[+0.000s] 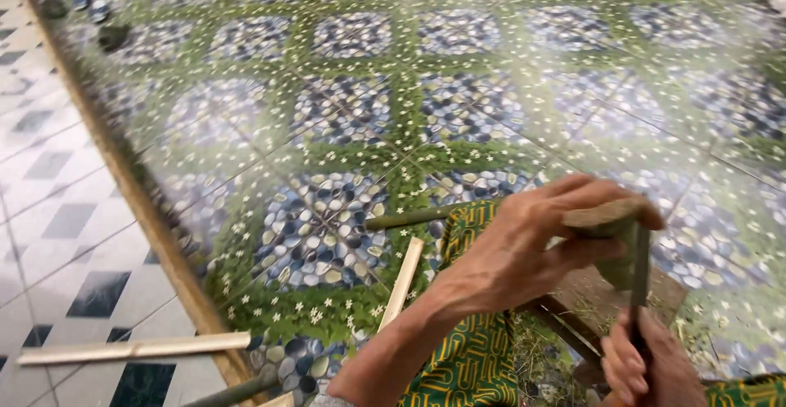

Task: The person sits on a low stool and uses a knife to split a long bamboo pole into thin strips. They repeatedly position the bamboo on a small wooden block between their legs, strike it with the knife to split it, and then peel away the resulting strips.

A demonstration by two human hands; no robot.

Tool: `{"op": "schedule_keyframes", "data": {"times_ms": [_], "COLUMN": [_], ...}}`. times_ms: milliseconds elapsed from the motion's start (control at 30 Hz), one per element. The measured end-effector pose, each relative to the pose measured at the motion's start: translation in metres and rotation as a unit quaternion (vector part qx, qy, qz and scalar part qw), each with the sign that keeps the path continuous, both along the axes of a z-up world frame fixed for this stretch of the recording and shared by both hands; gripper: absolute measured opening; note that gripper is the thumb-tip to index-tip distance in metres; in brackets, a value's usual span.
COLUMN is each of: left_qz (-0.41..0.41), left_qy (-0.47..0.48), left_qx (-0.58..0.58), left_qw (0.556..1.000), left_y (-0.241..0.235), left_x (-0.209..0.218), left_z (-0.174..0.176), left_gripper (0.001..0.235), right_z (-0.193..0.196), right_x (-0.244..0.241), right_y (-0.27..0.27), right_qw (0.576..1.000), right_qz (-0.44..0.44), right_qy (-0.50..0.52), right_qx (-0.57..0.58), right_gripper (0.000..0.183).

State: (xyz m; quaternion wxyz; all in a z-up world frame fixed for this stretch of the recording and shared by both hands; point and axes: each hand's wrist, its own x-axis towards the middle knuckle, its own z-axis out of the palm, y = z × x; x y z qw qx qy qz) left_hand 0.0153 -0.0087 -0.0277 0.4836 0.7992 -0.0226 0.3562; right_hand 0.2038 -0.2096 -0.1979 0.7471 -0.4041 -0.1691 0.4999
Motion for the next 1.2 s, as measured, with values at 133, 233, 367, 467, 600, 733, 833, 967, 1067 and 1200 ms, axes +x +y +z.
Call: {"op": "schedule_keyframes", "data": {"times_ms": [133, 233, 367, 467, 600, 733, 833, 967, 1067, 1200], "left_qz": [-0.041, -0.081, -0.093, -0.1, -0.058, -0.01, -0.031, -0.11, -0.125, -0.101], "left_qy": [0.018, 0.035, 0.063, 0.035, -0.034, -0.047, -0.052, 0.024, 0.155, 0.204], "left_qx": [-0.012, -0.049, -0.001, -0.031, -0.081, -0.127, -0.126, -0.086, -0.062, -0.076], "left_qw": [0.999, 0.995, 0.994, 0.994, 0.994, 0.991, 0.99, 0.99, 0.978, 0.971], "left_y": [-0.007, -0.013, -0.018, -0.016, -0.017, -0.01, -0.01, -0.013, -0.018, -0.019], "left_x": [0.002, -0.003, 0.0, 0.004, 0.015, 0.0, -0.001, 0.004, 0.01, 0.025], "left_z": [0.005, 0.01, 0.004, -0.004, -0.004, 0.018, 0.027, 0.028, 0.026, 0.007], "left_gripper": [0.027, 0.021, 0.016, 0.018, 0.042, 0.035, 0.024, 0.025, 0.029, 0.051], "right_z": [0.027, 0.093, 0.069, 0.059, 0.07, 0.085, 0.113, 0.132, 0.144, 0.165], "right_x": [-0.016, -0.06, -0.056, -0.045, -0.027, 0.026, 0.056, 0.083, 0.087, 0.059], "right_y": [0.01, 0.028, 0.028, 0.031, 0.054, 0.05, 0.027, -0.028, -0.064, -0.075], "right_qw": [0.987, 0.901, 0.846, 0.881, 0.864, 0.881, 0.886, 0.891, 0.871, 0.832], "right_qz": [-0.108, -0.263, -0.304, -0.281, -0.325, -0.346, -0.366, -0.298, -0.179, -0.202], "right_qy": [-0.118, -0.306, -0.401, -0.35, -0.359, -0.321, -0.28, -0.199, -0.112, -0.047], "right_qx": [0.021, -0.159, -0.173, -0.15, -0.138, -0.027, 0.055, 0.279, 0.443, 0.515], "right_gripper": [0.015, 0.024, 0.027, 0.033, 0.043, 0.02, 0.032, 0.021, 0.021, 0.017]}}
